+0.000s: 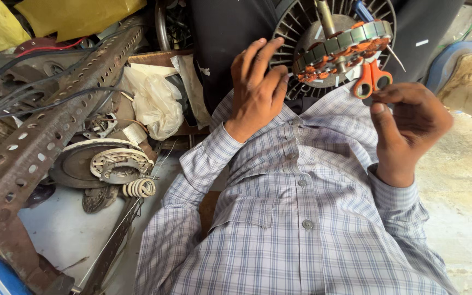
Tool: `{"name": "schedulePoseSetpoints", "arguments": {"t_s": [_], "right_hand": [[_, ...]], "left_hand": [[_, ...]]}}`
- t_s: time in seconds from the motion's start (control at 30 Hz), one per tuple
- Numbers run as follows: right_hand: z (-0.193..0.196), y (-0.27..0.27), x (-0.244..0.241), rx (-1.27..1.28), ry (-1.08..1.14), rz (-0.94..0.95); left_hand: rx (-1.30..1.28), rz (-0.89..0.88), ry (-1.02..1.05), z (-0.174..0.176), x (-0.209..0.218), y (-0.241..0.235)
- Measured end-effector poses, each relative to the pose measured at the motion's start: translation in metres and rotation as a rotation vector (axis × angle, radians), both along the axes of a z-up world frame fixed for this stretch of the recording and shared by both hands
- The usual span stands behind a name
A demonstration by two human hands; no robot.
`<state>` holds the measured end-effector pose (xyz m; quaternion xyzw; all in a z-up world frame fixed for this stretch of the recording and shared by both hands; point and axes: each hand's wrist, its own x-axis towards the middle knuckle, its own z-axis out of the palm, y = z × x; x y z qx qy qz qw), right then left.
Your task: The person manipulates the copper coils of a fan stator by hand, threading wires and using a pair of scissors to cut small pieces of tape or insulation while sitting on the floor.
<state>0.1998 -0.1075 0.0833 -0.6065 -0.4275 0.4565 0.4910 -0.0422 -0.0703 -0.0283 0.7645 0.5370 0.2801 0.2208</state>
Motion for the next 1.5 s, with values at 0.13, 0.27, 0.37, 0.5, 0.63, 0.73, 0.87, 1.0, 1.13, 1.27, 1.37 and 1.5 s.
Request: {"name": "schedulePoseSetpoints", "arguments": {"t_s": [0.13, 0.27, 0.37, 0.5, 0.63, 0.73, 0.87, 1.0, 1.13, 1.27, 1.37, 1.5], "right_hand": [[-0.008, -0.001, 0.001, 0.033, -0.157, 0.155], [-0.012, 0.002, -0.006, 0.087, -0.422, 0.327], [-0.009, 0.004, -0.019, 0.0, -0.463, 0.367], [-0.02, 0.011, -0.035, 0.05, -0.4, 0.4], [-0.046, 0.006, -0.043, -0.082, -0.059, 0.333], [-0.069, 0.002, -0.044, -0.241, 0.152, 0.278], [-0.069, 0.006, -0.04, -0.24, 0.194, 0.275], [-0.049, 0.016, -0.037, 0.013, -0.386, 0.409], [-0.034, 0.009, -0.042, -0.057, 0.07, 0.313], [-0.035, 0.006, -0.039, -0.219, 0.35, 0.253], [-0.024, 0.007, -0.03, -0.224, 0.412, 0.276], [-0.014, 0.009, -0.015, -0.192, 0.326, 0.373]], "left_hand": [[-0.066, 0.065, -0.076, 0.012, -0.001, -0.006], [-0.157, 0.126, -0.17, 0.024, -0.005, -0.011], [-0.281, 0.217, -0.39, 0.027, -0.003, -0.012], [-0.299, 0.317, -0.473, 0.033, 0.005, -0.019], [-0.274, 0.223, -0.496, 0.046, 0.014, -0.029], [-0.316, 0.164, -0.545, 0.048, 0.016, -0.032], [-0.324, 0.198, -0.655, 0.043, 0.015, -0.027], [-0.344, 0.223, -0.729, 0.034, 0.016, -0.027], [-0.367, 0.134, -0.749, 0.051, 0.014, -0.033], [-0.329, 0.008, -0.733, 0.068, 0.021, -0.032], [-0.317, -0.084, -0.711, 0.077, 0.023, -0.025], [-0.394, -0.158, -0.736, 0.083, 0.026, -0.022]]}}
